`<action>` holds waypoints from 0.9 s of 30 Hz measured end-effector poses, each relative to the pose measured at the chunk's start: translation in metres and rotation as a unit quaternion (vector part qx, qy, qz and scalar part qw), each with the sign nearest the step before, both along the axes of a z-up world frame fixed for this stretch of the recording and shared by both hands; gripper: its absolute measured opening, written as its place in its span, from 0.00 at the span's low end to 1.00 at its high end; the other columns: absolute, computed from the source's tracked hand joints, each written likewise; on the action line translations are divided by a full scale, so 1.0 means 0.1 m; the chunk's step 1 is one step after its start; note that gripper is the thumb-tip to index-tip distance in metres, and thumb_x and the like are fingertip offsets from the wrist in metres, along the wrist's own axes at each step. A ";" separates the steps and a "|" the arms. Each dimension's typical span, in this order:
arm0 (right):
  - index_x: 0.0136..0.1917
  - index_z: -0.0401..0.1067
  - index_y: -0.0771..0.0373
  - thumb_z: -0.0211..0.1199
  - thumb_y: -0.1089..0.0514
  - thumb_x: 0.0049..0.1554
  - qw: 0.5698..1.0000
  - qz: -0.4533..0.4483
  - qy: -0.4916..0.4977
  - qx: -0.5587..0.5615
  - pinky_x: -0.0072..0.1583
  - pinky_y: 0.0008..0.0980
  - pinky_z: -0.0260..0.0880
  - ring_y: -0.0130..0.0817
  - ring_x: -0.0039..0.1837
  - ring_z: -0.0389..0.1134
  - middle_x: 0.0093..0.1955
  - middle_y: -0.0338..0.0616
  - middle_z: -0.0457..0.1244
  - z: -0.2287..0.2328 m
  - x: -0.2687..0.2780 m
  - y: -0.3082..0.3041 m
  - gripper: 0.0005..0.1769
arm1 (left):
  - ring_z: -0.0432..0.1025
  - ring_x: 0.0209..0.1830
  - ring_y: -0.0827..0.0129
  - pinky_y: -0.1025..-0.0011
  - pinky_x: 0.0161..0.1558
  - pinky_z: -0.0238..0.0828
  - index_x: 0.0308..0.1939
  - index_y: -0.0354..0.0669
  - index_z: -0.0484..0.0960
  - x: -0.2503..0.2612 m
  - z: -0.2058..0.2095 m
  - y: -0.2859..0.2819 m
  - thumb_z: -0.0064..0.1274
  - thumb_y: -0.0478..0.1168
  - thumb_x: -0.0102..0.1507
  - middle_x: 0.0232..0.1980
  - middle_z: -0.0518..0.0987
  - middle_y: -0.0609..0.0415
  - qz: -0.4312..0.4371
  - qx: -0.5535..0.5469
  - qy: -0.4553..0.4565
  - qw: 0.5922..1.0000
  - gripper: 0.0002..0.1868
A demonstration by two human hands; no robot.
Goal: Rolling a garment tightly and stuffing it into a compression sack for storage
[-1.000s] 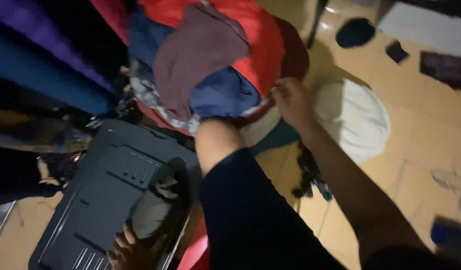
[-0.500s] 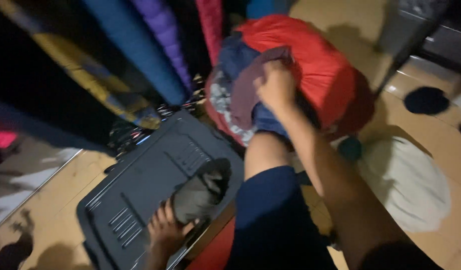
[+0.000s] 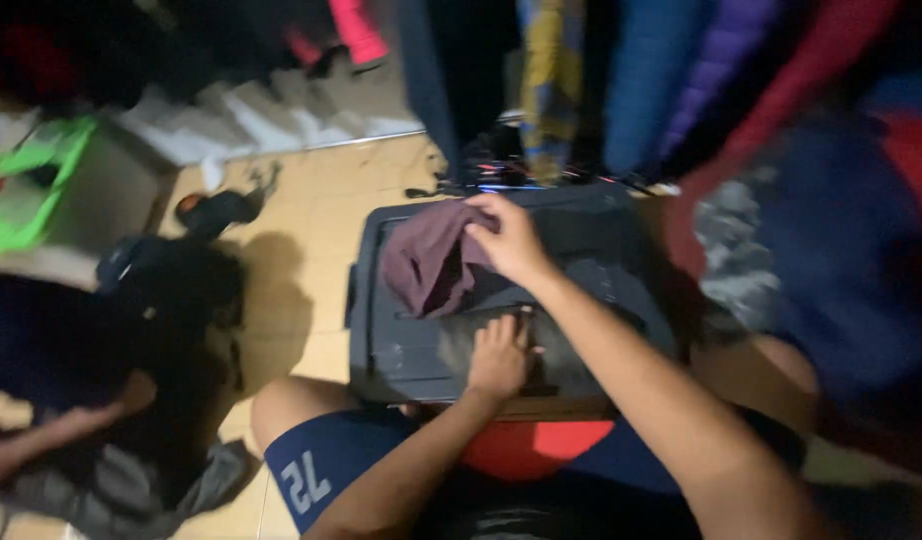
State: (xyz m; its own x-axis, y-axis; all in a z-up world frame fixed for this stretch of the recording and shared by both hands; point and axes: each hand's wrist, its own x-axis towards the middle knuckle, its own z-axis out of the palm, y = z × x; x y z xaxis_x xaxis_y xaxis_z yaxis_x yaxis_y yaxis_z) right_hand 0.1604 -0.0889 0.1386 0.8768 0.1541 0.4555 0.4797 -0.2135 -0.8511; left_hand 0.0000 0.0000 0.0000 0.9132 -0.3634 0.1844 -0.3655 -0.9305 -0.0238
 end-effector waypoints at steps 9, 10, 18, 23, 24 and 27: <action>0.74 0.74 0.40 0.65 0.39 0.66 0.938 0.041 0.342 -0.020 0.62 0.49 0.71 0.40 0.70 0.68 0.69 0.41 0.70 -0.88 -0.32 -0.25 0.25 | 0.65 0.64 0.51 0.57 0.59 0.65 0.85 0.57 0.57 -0.01 0.55 0.28 0.43 0.64 0.71 0.64 0.66 0.50 -0.061 -0.044 0.186 0.980 0.41; 0.77 0.72 0.44 0.64 0.42 0.66 0.930 0.047 0.364 -0.002 0.66 0.57 0.68 0.47 0.72 0.66 0.71 0.48 0.68 -0.95 -0.43 -0.31 0.27 | 0.67 0.63 0.50 0.56 0.59 0.68 0.81 0.57 0.63 0.00 0.54 0.32 0.48 0.60 0.69 0.63 0.68 0.51 -0.072 -0.092 0.194 0.974 0.37; 0.81 0.68 0.54 0.64 0.67 0.58 0.937 0.094 0.320 0.107 0.70 0.48 0.71 0.45 0.64 0.72 0.60 0.57 0.70 -1.50 -0.69 -0.42 0.38 | 0.73 0.66 0.35 0.42 0.65 0.75 0.67 0.43 0.64 0.25 1.07 0.57 0.55 0.39 0.67 0.64 0.76 0.34 0.117 -0.515 0.292 0.797 0.26; 0.84 0.63 0.55 0.55 0.75 0.58 0.946 0.167 0.277 -0.016 0.76 0.59 0.63 0.57 0.72 0.68 0.68 0.62 0.70 -1.20 -0.75 -0.39 0.42 | 0.79 0.65 0.46 0.53 0.62 0.81 0.68 0.52 0.82 0.94 -0.36 0.57 0.57 0.47 0.68 0.61 0.81 0.46 0.207 -0.329 0.244 0.889 0.24; 0.84 0.63 0.55 0.55 0.75 0.58 0.946 0.166 0.278 -0.015 0.76 0.59 0.63 0.57 0.72 0.68 0.68 0.62 0.70 -1.17 -0.75 -0.34 0.42 | 0.79 0.65 0.46 0.53 0.62 0.81 0.68 0.52 0.82 0.92 -0.31 0.56 0.57 0.47 0.68 0.61 0.81 0.46 0.207 -0.328 0.245 0.888 0.24; 0.81 0.64 0.51 0.56 0.68 0.61 0.953 0.115 0.261 -0.104 0.69 0.53 0.70 0.53 0.65 0.74 0.64 0.56 0.72 -1.09 -0.75 -0.09 0.36 | 0.81 0.59 0.43 0.52 0.59 0.82 0.62 0.41 0.86 0.80 -0.05 0.65 0.57 0.44 0.69 0.55 0.83 0.40 0.244 -0.346 0.248 0.872 0.19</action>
